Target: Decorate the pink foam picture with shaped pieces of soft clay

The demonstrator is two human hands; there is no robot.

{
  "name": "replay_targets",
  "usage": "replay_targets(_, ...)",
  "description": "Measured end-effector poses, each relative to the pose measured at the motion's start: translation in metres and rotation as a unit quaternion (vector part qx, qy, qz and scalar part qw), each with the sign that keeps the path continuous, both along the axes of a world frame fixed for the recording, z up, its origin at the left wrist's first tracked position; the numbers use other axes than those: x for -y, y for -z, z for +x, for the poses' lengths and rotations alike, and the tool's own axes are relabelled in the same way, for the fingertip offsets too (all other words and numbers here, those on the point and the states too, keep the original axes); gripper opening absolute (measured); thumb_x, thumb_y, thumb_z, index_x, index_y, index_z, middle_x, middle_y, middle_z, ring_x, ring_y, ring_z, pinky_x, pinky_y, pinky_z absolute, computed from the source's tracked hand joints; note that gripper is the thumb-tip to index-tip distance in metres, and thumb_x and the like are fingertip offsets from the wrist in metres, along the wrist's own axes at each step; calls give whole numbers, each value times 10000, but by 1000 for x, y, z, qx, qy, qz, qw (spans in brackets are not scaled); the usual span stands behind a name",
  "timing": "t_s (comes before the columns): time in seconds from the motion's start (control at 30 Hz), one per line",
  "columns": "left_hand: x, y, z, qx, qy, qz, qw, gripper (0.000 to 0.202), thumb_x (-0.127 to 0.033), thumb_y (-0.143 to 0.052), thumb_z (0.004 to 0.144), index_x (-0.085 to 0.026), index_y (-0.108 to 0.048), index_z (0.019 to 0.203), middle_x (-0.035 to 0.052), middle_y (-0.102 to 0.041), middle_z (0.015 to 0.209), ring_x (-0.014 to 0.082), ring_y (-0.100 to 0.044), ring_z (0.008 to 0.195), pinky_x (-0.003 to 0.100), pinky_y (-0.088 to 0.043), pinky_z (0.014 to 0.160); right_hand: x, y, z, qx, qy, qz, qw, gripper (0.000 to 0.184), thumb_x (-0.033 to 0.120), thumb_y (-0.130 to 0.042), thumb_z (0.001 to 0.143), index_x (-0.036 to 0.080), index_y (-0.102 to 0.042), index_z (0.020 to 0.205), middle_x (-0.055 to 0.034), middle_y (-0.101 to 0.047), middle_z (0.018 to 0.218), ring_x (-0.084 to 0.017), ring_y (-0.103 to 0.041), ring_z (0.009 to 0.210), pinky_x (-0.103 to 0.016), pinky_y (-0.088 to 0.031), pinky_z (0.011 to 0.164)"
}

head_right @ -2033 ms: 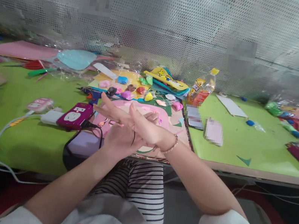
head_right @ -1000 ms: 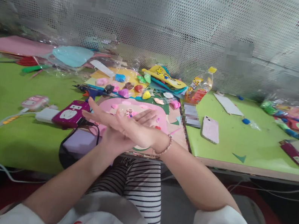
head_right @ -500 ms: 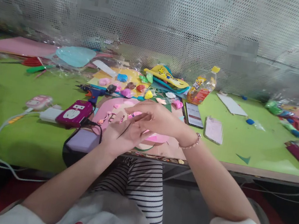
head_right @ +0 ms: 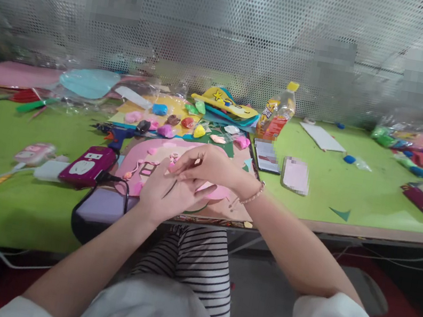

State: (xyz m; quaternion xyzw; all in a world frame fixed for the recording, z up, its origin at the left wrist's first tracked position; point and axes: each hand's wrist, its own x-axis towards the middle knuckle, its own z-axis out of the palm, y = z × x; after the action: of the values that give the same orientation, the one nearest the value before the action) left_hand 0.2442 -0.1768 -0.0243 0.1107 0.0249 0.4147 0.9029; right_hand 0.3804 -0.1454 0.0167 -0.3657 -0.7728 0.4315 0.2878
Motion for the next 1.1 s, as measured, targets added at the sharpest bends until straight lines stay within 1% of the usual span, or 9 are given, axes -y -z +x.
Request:
replay_targets(0.2, -13, -1, 2, -37, -17, 35, 999, 562, -538, -220, 925, -157, -632, 887, 61, -686, 836, 236, -618, 971, 505, -345, 1032, -16, -7, 13, -30, -18, 42, 999, 162, 138, -675, 697, 149, -712, 854, -15, -714, 782, -108, -659, 677, -207, -541, 609)
replay_targets(0.3, -19, 0, -9, -124, -40, 67, 989, 542, -518, -284, 907, -114, -629, 1015, 108, -675, 1035, 257, -541, 1159, 428, -339, 1056, -22, -14, 36, -82, -1, 59, 995, 187, 186, -716, 680, 154, -710, 864, -16, -715, 763, -126, -669, 703, -240, -557, 650)
replay_targets(0.37, -21, -1, -20, -226, -97, 116, 962, 554, -518, -311, 894, -97, -588, 1126, 140, -581, 1255, 259, -476, 1243, 398, -324, 1067, -26, -17, 55, -84, 37, 76, 993, 171, 215, -737, 668, 156, -711, 827, -20, -717, 751, -137, -674, 723, -259, -560, 683)
replay_targets(0.47, -18, -1, -30, -424, -213, 246, 845, 556, -560, -336, 883, -149, -562, 1181, 121, -517, 1340, 268, -436, 1274, 425, -302, 1076, -34, -12, 79, -52, 76, 72, 993, 164, 235, -743, 667, 156, -711, 807, -28, -721, 755, -139, -675, 727, -264, -556, 690)
replay_targets(0.6, -2, 8, -21, -623, -270, 480, 556, 440, -414, -441, 890, -187, -506, 1262, 91, -514, 1322, 248, -427, 1256, 432, -305, 1071, -48, 10, 96, -35, 62, 20, 997, 170, 242, -740, 664, 156, -710, 807, -29, -723, 769, -141, -680, 730, -266, -550, 683)
replay_targets(0.67, 7, 16, -11, -637, -279, 565, 444, 446, -280, -451, 892, -167, -429, 1323, 101, -504, 1314, 217, -433, 1231, 398, -325, 1060, -53, 21, 98, -39, 58, 1, 998, 183, 249, -748, 656, 157, -709, 810, -24, -721, 766, -142, -681, 734, -267, -549, 687)
replay_targets(0.73, 14, 25, -2, -618, -281, 624, 387, 460, -195, -456, 874, -130, -406, 1327, 118, -504, 1288, 203, -426, 1219, 369, -339, 1050, -54, 28, 98, -50, 72, -8, 996, 179, 246, -747, 660, 157, -707, 810, -19, -718, 752, -136, -678, 726, -262, -546, 690)
replay_targets(0.87, 16, 35, 5, -598, -247, 692, 321, 440, -160, -497, 837, -88, -454, 1269, 143, -501, 1263, 219, -407, 1220, 369, -333, 1050, -51, 33, 96, -92, 96, -21, 991, 160, 238, -725, 692, 154, -699, 826, -16, -717, 754, -123, -675, 723, -250, -544, 699)
replay_targets(1.1, 8, 39, 11, -627, -234, 715, 201, 444, -291, -499, 862, -139, -505, 1278, 100, -554, 1277, 239, -453, 1217, 390, -328, 1040, -49, 37, 95, -29, 74, -22, 997, 139, 198, -683, 730, 165, -696, 864, -11, -711, 814, -110, -660, 749, -227, -532, 691)
